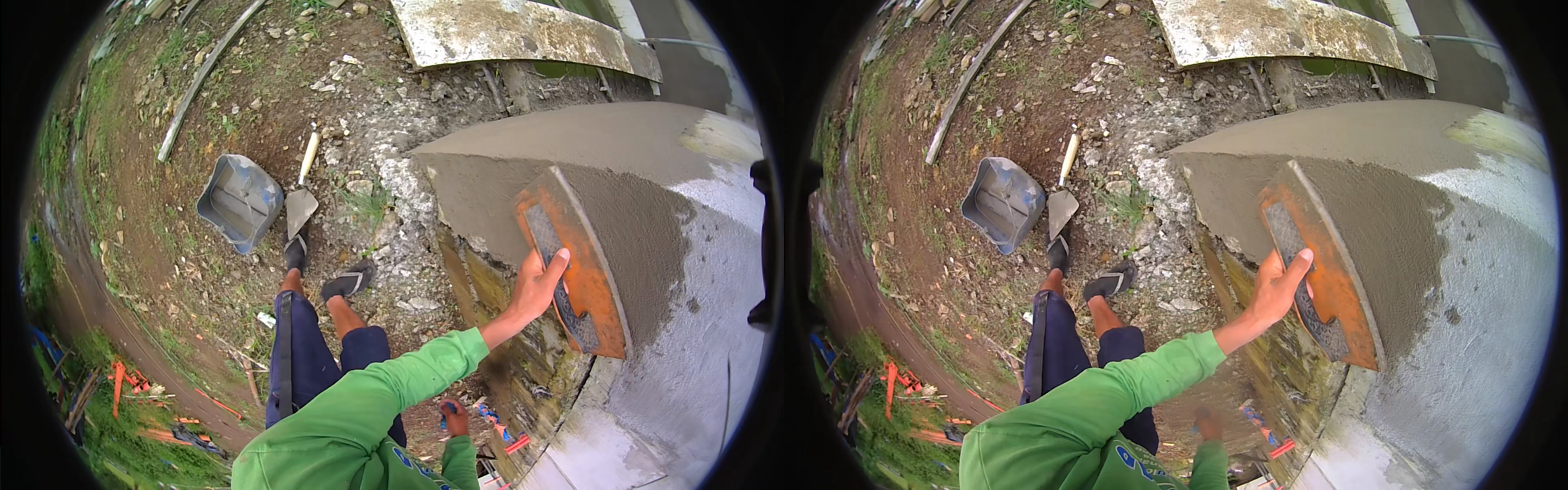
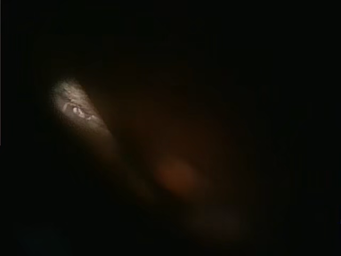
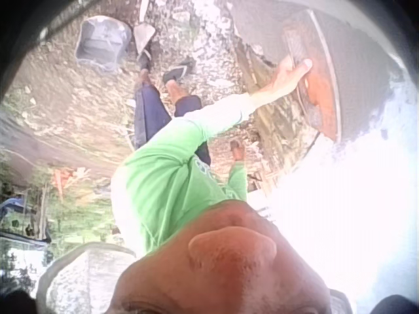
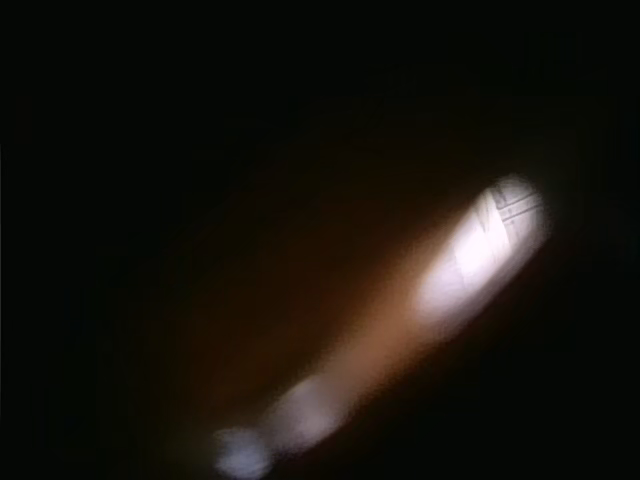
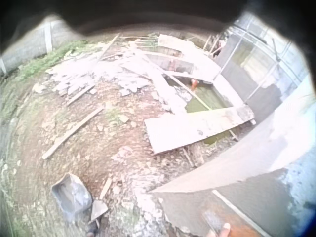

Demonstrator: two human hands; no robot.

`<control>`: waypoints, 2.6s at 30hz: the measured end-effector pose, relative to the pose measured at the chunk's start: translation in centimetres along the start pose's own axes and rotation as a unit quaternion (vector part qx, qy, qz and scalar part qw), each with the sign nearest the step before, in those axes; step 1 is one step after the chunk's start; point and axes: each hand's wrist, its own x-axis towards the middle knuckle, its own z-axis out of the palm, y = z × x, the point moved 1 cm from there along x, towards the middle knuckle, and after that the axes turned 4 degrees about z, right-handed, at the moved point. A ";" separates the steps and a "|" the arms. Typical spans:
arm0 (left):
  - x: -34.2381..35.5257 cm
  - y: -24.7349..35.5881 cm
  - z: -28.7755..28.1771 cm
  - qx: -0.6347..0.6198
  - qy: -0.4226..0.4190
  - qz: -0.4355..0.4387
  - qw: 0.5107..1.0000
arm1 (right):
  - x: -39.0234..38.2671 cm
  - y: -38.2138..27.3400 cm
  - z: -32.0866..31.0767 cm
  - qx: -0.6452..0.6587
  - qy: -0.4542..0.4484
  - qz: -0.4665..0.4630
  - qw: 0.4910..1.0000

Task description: The person smooths wet cement on a vertical wall using a trowel and a sponge. They repeatedly apply and level the cement, occasionally dipping the sponge into a bucket of water to clean the tool and continue smoothing the surface.

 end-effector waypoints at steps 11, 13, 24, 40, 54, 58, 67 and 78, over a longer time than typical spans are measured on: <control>10.2 6.2 -27.9 0.125 0.260 -0.097 0.953 | 9.2 -23.7 8.9 0.057 -0.022 -0.093 0.994; 5.0 11.5 -35.8 0.132 0.254 0.009 0.958 | 9.8 -27.1 15.8 0.109 -0.070 -0.082 0.988; -28.0 41.6 -69.5 0.237 0.563 0.212 0.763 | 8.6 -52.3 67.8 -0.125 -0.321 -0.482 0.806; -16.0 46.2 -79.7 0.196 0.361 0.164 0.897 | -4.4 -58.5 70.6 0.119 -0.606 -0.097 0.780; 0.3 46.1 -60.9 0.121 0.135 0.054 0.982 | -7.2 -68.2 55.5 -0.021 -0.342 -0.351 0.871; 3.0 40.3 -60.0 -0.105 0.093 0.048 0.989 | -8.8 -65.8 44.9 0.145 -0.451 -0.338 0.814; 0.7 20.4 -54.1 -0.075 0.144 -0.110 0.981 | -0.3 -56.7 37.8 -0.005 -0.175 -0.495 0.851; 4.4 16.8 -59.1 0.103 0.194 -0.006 0.976 | 5.7 -47.2 23.0 0.389 -0.169 -0.286 0.859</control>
